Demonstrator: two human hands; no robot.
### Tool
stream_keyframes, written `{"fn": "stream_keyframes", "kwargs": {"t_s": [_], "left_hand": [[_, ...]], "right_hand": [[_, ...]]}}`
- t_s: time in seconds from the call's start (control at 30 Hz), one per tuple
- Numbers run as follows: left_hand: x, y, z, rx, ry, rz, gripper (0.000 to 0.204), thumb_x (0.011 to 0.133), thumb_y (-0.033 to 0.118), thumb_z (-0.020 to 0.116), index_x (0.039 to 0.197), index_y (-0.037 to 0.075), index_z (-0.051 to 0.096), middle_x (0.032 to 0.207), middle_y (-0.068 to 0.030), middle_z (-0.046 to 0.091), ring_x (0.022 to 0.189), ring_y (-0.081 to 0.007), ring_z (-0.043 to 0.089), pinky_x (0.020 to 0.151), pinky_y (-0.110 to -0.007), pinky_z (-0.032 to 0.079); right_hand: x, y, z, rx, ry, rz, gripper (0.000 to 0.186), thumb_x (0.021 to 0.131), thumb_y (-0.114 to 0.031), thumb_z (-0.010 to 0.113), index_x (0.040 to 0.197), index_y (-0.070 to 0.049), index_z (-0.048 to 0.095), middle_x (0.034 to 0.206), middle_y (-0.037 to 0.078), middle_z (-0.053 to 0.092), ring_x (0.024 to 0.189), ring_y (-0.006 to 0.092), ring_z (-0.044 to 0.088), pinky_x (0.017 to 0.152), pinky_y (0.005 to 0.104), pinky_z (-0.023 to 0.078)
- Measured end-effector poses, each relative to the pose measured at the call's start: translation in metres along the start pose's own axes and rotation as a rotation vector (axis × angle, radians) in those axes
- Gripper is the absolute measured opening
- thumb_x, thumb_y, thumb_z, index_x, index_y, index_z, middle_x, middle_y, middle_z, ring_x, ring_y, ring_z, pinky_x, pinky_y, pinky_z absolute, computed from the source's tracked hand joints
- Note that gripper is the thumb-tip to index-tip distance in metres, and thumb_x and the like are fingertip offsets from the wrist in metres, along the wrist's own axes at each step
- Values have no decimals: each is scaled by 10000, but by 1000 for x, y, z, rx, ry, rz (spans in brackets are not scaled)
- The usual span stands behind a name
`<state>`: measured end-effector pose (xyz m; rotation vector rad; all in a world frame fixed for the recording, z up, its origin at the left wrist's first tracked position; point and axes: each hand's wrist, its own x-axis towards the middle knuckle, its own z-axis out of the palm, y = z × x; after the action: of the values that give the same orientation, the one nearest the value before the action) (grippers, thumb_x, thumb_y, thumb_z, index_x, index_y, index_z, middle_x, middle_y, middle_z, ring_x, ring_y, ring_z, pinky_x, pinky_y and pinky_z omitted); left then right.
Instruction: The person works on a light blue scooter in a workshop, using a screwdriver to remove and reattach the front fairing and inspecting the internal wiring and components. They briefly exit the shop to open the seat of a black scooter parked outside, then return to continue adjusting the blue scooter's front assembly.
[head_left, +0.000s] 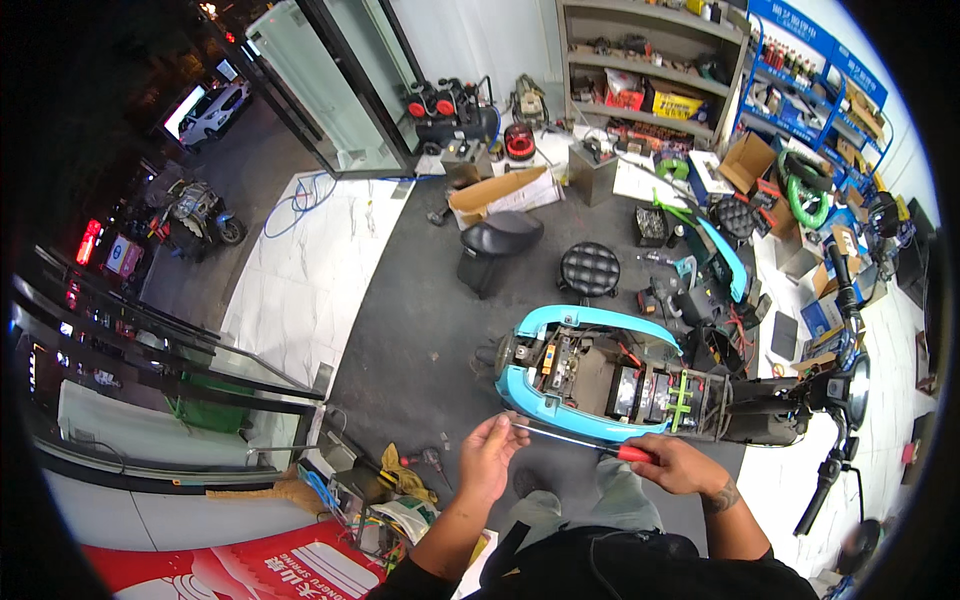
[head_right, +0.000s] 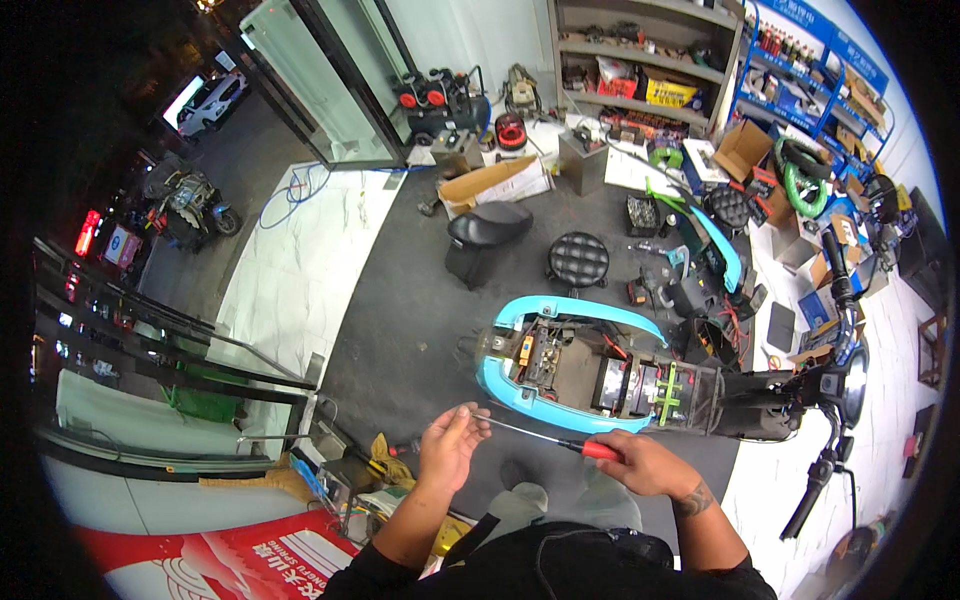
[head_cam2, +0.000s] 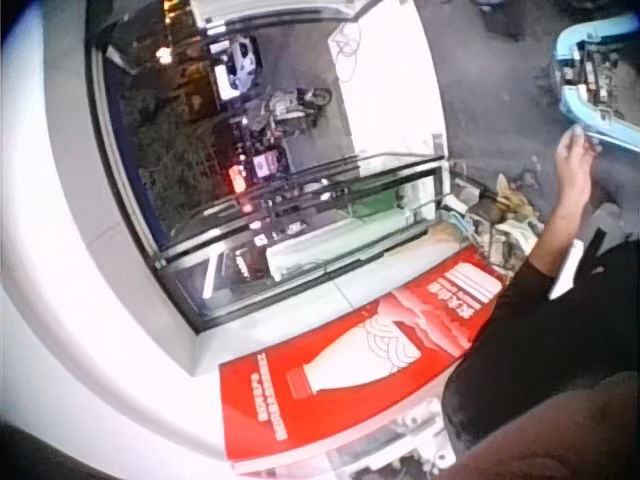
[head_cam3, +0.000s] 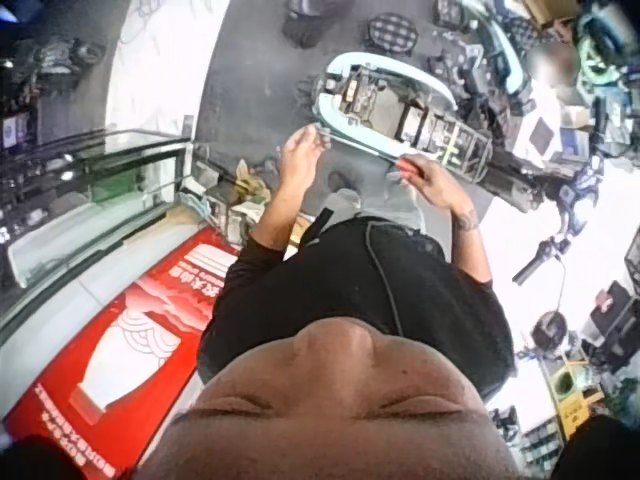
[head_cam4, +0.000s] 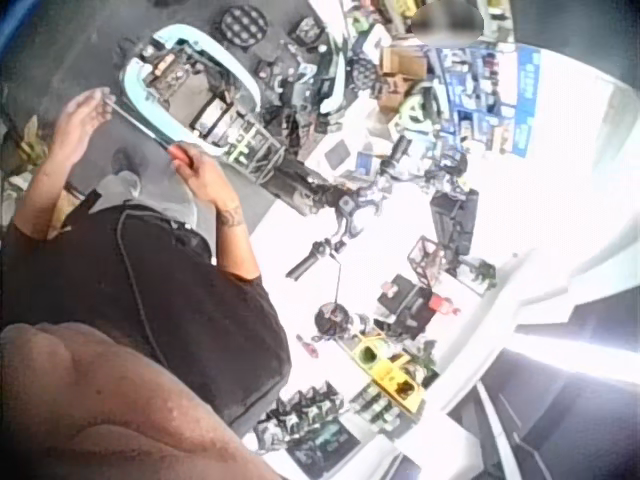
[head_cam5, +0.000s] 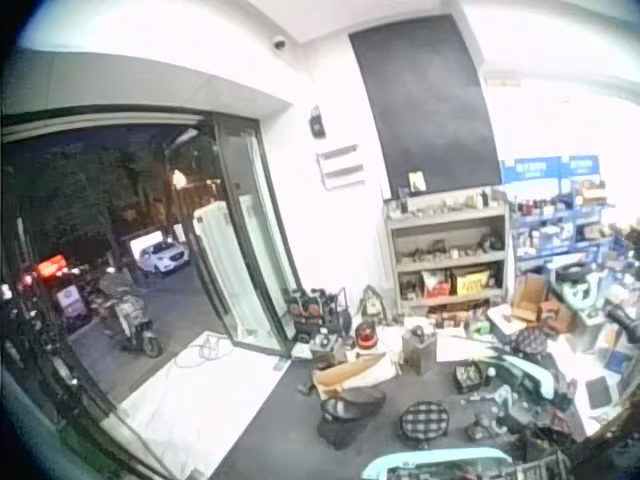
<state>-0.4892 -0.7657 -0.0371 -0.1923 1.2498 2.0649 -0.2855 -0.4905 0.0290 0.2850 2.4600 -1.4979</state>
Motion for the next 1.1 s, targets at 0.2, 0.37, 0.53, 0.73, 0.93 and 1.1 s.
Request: {"fn": "stream_keyframes", "kwargs": {"t_s": [0.2, 0.37, 0.53, 0.73, 0.93, 1.1], "left_hand": [[-63, 29, -25, 38, -105, -22, 269, 1101, 179, 641, 1248, -40, 696, 1170, -143, 756, 1008, -203, 724, 931, -374, 610], [-85, 52, -25, 58, -175, -1, 289, 1103, 154, 623, 1290, -60, 672, 1227, -176, 739, 1043, -237, 719, 955, -404, 605], [-74, 77, -25, 70, -333, 120, 532, 1131, 343, 568, 1516, -14, 480, 1361, -235, 655, 1090, -334, 698, 964, -479, 594], [2, 58, -123, 622, 1, 300, 610, 1108, 455, 561, 1552, 43, 489, 1287, -214, 690, 1031, -335, 719, 928, -487, 607], [40, 7, -306, 1419, 108, -228, 464, 1113, 386, 590, 1414, 36, 630, 1039, -120, 740, 918, -221, 727, 790, -355, 601], [59, 23, -386, 1454, 94, -365, 502, 1098, 415, 600, 1417, 28, 635, 1069, -130, 745, 935, -230, 730, 813, -371, 604]], "right_hand": [[-2, -35, 56, -119, -89, 35, 441, 1027, -350, 732, 1339, -40, 700, 1009, 199, 770, 887, 333, 737, 824, 430, 576], [3, -33, 88, -69, -100, 81, 429, 1037, -375, 721, 1341, -72, 719, 1147, 186, 782, 1028, 334, 746, 926, 413, 574], [33, -34, 81, -5, -147, -22, 479, 1062, -392, 665, 1431, -87, 667, 1230, 235, 746, 1112, 401, 719, 990, 467, 550], [75, -37, 42, -12, 7, -180, 468, 1063, -378, 663, 1402, -55, 664, 1207, 253, 739, 1142, 440, 702, 981, 487, 547], [80, -35, 30, 130, 272, -134, 467, 1070, -357, 683, 1429, -59, 661, 1125, 197, 771, 1027, 303, 745, 936, 427, 567], [77, -29, 70, 524, 489, 74, 285, 1052, -253, 736, 1188, -3, 730, 844, 38, 697, 769, 100, 624, 696, 282, 536]]}}
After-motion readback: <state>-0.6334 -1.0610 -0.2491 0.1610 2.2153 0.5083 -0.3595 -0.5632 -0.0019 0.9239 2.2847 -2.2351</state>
